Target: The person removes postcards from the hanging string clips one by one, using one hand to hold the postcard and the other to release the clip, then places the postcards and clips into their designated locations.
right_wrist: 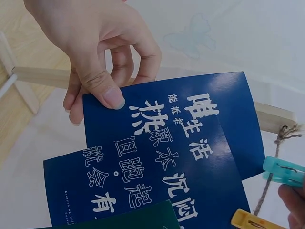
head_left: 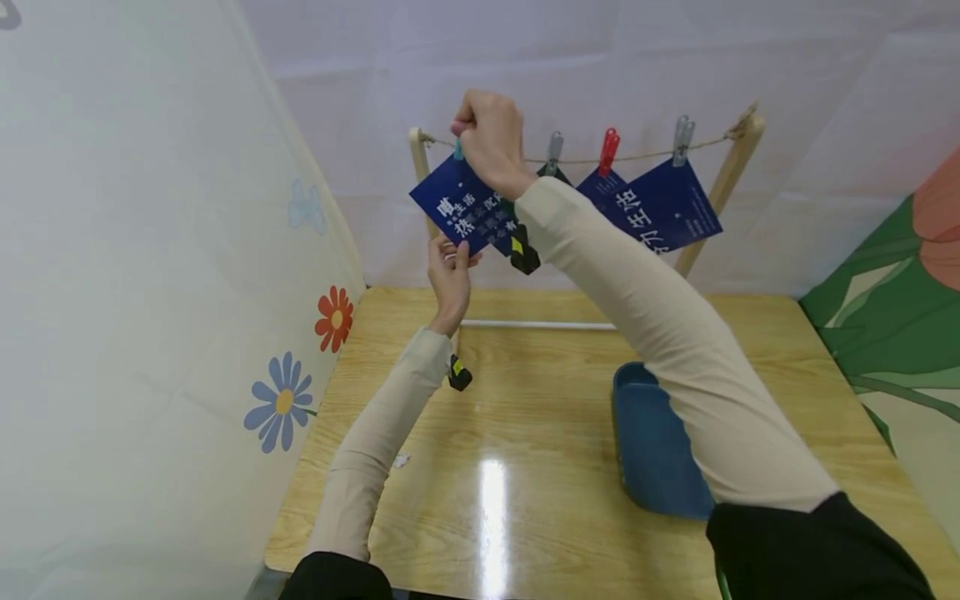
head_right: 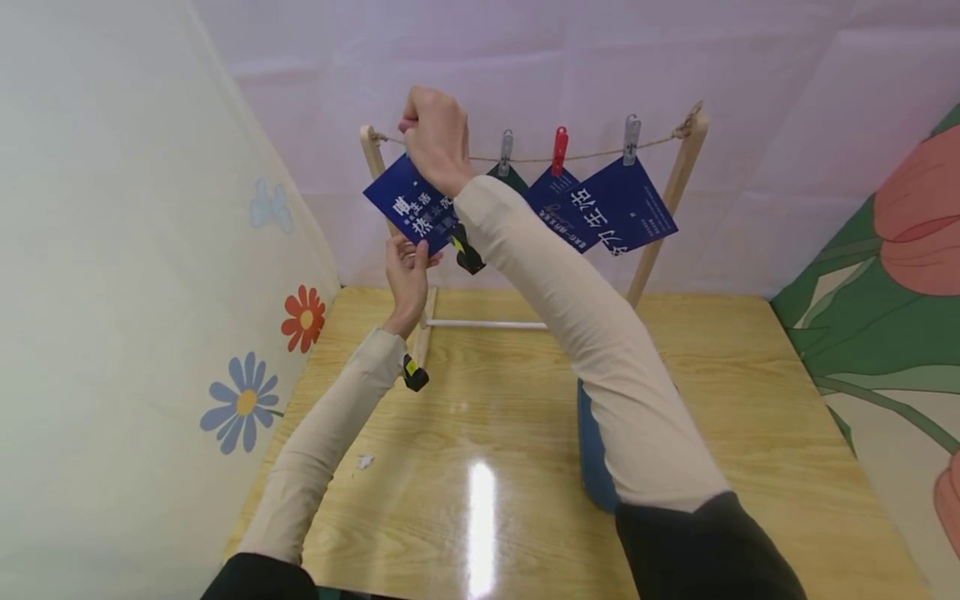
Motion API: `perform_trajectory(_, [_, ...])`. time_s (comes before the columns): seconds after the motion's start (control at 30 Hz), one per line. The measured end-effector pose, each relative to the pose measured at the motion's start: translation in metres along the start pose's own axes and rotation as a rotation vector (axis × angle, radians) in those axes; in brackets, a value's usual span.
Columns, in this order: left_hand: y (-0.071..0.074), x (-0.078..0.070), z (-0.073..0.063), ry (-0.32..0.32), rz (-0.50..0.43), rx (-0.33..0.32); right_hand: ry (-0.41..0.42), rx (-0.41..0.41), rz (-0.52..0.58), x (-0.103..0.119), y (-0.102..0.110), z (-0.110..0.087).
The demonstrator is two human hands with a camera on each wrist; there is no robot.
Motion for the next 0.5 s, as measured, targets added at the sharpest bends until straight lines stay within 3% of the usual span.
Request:
perform_trajectory(0.27, [-0.0003,-0.0003,0.0011,-0.01,0.011,-0.001,0.029,-0.054,0.017,0.0025,0.0042,0.0028])
perform_trajectory(0.5, [0.0009,-0.0001,0.0024,-0.014,0.013,-0.012,-0.005,-0.058,-0.013,0.0036,0.0074,0.0044])
Point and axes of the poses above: each hand's wrist, its own z-axis towards the middle knuckle, its own y-axis out of the back of the hand, x = y × z, the point moved 5 cm from there along z, towards the middle knuckle, and after that the axes turned 9 degrees about z, right-handed, at the moved point
